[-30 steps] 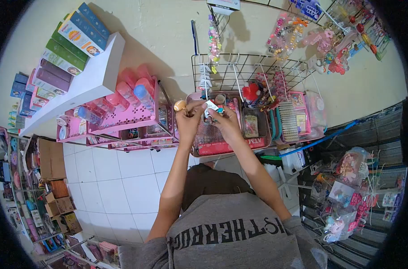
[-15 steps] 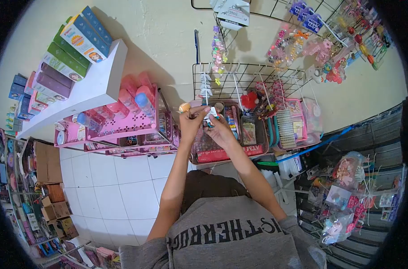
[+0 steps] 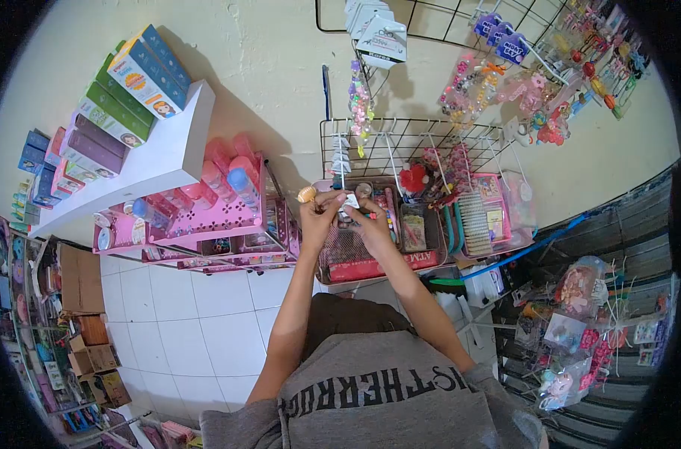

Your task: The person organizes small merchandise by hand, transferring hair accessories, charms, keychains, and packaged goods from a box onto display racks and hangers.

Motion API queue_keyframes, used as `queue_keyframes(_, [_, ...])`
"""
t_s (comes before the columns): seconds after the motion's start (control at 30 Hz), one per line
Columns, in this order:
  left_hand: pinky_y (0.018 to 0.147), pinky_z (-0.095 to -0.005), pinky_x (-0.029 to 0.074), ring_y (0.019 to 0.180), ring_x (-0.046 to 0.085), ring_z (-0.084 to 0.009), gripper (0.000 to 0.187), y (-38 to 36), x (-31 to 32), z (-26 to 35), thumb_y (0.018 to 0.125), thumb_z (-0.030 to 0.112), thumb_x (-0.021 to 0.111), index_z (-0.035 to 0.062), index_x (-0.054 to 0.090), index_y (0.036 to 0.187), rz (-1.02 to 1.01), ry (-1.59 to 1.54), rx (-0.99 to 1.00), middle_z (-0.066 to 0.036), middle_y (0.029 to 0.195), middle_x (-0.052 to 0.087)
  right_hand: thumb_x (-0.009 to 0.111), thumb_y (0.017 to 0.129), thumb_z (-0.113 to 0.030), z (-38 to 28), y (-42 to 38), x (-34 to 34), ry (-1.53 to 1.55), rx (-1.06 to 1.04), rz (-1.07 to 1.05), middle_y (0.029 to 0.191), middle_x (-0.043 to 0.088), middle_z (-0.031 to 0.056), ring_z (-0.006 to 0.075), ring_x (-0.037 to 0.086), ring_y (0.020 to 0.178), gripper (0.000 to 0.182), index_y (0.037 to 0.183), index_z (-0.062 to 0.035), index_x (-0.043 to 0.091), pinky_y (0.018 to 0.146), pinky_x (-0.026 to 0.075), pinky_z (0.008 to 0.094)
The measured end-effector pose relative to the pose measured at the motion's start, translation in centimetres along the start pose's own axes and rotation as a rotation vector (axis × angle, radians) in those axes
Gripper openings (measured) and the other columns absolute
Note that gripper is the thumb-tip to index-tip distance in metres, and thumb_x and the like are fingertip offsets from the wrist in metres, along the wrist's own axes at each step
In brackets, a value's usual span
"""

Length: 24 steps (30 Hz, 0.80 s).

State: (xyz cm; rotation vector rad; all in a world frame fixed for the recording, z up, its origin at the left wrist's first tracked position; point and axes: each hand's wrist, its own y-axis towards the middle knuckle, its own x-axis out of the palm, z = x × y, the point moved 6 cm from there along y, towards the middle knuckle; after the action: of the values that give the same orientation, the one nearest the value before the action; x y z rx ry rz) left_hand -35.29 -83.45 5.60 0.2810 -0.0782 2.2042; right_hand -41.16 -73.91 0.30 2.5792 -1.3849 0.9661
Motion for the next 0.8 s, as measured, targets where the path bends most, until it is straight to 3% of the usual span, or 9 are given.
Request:
queue_keyframes(0.07, [0.037, -0.0165, 0.023, 0.040, 0.033, -0.0015, 0.016, -0.1, 0.1, -0.2, 0.073, 0.014, 0.058, 0.0010, 0.059, 0.081, 0.002, -0.041, -0.011, 0.005, 0.049, 0.042, 0.064, 0.066, -0.009, 0.2, -0.1, -0.2, -0.056, -0.004, 0.001, 0.075, 0.048, -0.0018, 0.0090, 0.051, 0.068, 0.019, 0.076, -0.0093, 0.048, 0.053, 0.041, 0.0219])
queue_keyframes(0.13, [0.036, -0.0164, 0.023, 0.040, 0.033, -0.0015, 0.016, -0.1, 0.1, -0.1, 0.073, 0.015, 0.058, 0.0005, 0.059, 0.080, 0.006, -0.053, 0.008, 0.005, 0.049, 0.043, 0.057, 0.072, -0.004, 0.4, 0.2, -0.3, -0.073, -0.019, -0.003, 0.080, 0.052, 0.0029, 0.0127, 0.053, 0.073, 0.013, 0.084, -0.0044, 0.052, 0.060, 0.049, 0.0305])
queue_keyframes(0.17, [0.036, -0.0164, 0.023, 0.040, 0.033, -0.0015, 0.016, -0.1, 0.1, 0.0, 0.073, 0.015, 0.058, 0.0005, 0.059, 0.080, 0.004, -0.052, 0.008, 0.005, 0.049, 0.043, 0.057, 0.072, -0.004, 0.5, 0.1, -0.4, -0.071, -0.021, -0.003, 0.080, 0.052, 0.0029, 0.0127, 0.053, 0.073, 0.013, 0.084, -0.0044, 0.052, 0.060, 0.049, 0.0305])
queue_keyframes(0.37, [0.037, -0.0157, 0.024, 0.043, 0.035, -0.0002, 0.018, 0.3, -0.6, -0.4, 0.074, 0.014, 0.058, -0.0010, 0.059, 0.083, 0.075, -0.033, -0.018, 0.002, 0.059, 0.052, 0.060, 0.070, -0.007, -0.6, -0.5, 0.8, -0.093, 0.000, -0.037, 0.070, 0.050, 0.0010, 0.0106, 0.051, 0.065, 0.013, 0.080, -0.0048, 0.052, 0.054, 0.048, 0.0282])
queue_keyframes(0.43, [0.037, -0.0165, 0.024, 0.040, 0.034, -0.0019, 0.017, 0.9, -0.5, -0.3, 0.074, 0.015, 0.057, 0.0001, 0.059, 0.082, 0.055, 0.024, -0.015, 0.004, 0.052, 0.047, 0.064, 0.067, -0.014, -0.8, -0.1, 0.8, -0.111, 0.015, 0.018, 0.065, 0.048, -0.0026, 0.0074, 0.049, 0.061, 0.016, 0.067, -0.0079, 0.050, 0.049, 0.040, 0.0209])
queue_keyframes(0.5, [0.038, -0.0161, 0.025, 0.042, 0.035, -0.0017, 0.018, 1.8, -0.2, -0.7, 0.074, 0.015, 0.057, 0.0001, 0.059, 0.083, 0.059, 0.007, 0.085, 0.003, 0.054, 0.048, 0.063, 0.069, -0.014, -1.1, 0.6, 0.9, -0.135, 0.017, 0.025, 0.068, 0.050, -0.0011, 0.0084, 0.050, 0.063, 0.013, 0.071, -0.0066, 0.052, 0.051, 0.042, 0.0224])
queue_keyframes(0.6, [0.043, -0.0152, 0.030, 0.051, 0.042, -0.0014, 0.019, 3.3, -0.5, -1.3, 0.073, 0.015, 0.058, -0.0006, 0.057, 0.083, 0.154, 0.054, 0.047, 0.000, 0.064, 0.054, 0.055, 0.075, -0.014, -1.4, 2.4, 1.2, -0.109, 0.012, 0.006, 0.075, 0.051, 0.0002, 0.0116, 0.050, 0.071, 0.014, 0.086, -0.0061, 0.053, 0.064, 0.045, 0.0353])
queue_keyframes(0.73, [0.055, -0.0192, 0.039, 0.062, 0.049, -0.0072, 0.023, 5.7, -0.3, -1.3, 0.072, 0.018, 0.059, -0.0026, 0.058, 0.083, 0.268, 0.145, 0.129, -0.004, 0.069, 0.057, 0.055, 0.075, -0.015, -0.6, 6.3, 0.5, -0.152, 0.074, 0.037, 0.084, 0.052, 0.0015, 0.0118, 0.048, 0.079, 0.018, 0.091, -0.0064, 0.053, 0.065, 0.042, 0.0358])
queue_keyframes(0.8, [0.057, -0.0203, 0.039, 0.062, 0.050, -0.0083, 0.024, 6.5, -0.3, -1.1, 0.071, 0.019, 0.059, -0.0027, 0.058, 0.082, 0.311, 0.235, 0.136, -0.005, 0.070, 0.057, 0.056, 0.075, -0.017, -0.9, 7.2, 0.9, -0.144, 0.063, 0.038, 0.079, 0.053, 0.0007, 0.0108, 0.049, 0.074, 0.019, 0.090, -0.0067, 0.054, 0.063, 0.043, 0.0349])
